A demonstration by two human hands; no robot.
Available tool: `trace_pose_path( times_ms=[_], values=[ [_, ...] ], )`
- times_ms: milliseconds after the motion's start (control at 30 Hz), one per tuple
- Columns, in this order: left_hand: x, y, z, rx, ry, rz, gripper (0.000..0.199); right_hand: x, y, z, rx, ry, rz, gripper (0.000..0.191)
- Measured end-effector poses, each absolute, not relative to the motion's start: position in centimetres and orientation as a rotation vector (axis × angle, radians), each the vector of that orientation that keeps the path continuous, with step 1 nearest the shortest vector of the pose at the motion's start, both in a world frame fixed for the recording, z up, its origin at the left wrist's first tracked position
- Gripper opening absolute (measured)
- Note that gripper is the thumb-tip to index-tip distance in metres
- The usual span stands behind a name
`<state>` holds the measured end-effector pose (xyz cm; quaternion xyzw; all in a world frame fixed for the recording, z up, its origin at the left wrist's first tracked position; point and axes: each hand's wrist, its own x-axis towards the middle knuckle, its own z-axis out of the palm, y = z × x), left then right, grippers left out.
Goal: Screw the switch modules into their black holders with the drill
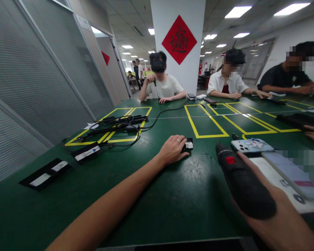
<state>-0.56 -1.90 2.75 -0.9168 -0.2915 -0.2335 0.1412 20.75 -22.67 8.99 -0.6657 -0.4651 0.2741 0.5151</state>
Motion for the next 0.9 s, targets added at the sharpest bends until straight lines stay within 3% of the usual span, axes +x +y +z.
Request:
trace_pose_path(
  times_ms=[67, 267, 433, 633, 700, 900],
  values=[
    [-0.4, -2.0, 2.7, -2.618, -0.863, -0.634, 0.053, 19.8, -21.3, 8.8, -1.793, -1.5, 0.541, 0.09],
    [-0.9, -2.0, 2.6, -2.582, -0.883, -0.557, 0.049, 16.6, -18.6, 6.4, -2.024, -2.147, 0.181, 0.086],
    [-1.1, -2.1, 2.7, -2.581, -0.899, -0.535, 0.042, 15.9, -17.0, 5.7, -2.003, -2.364, 0.136, 0.103],
    [-1.3, -2.0, 2.6, -2.605, -0.895, -0.559, 0.039, 17.4, -14.9, 7.1, -1.968, -2.41, 0.118, 0.108],
    [-1.3, -1.9, 2.5, -2.612, -0.895, -0.566, 0.039, 17.8, -13.6, 8.6, -1.878, -2.451, 0.127, 0.102],
    [-1.0, -1.6, 2.1, -2.615, -0.888, -0.609, 0.039, 17.3, -6.7, 10.4, -1.633, -2.272, 0.062, 0.056]
  ],
)
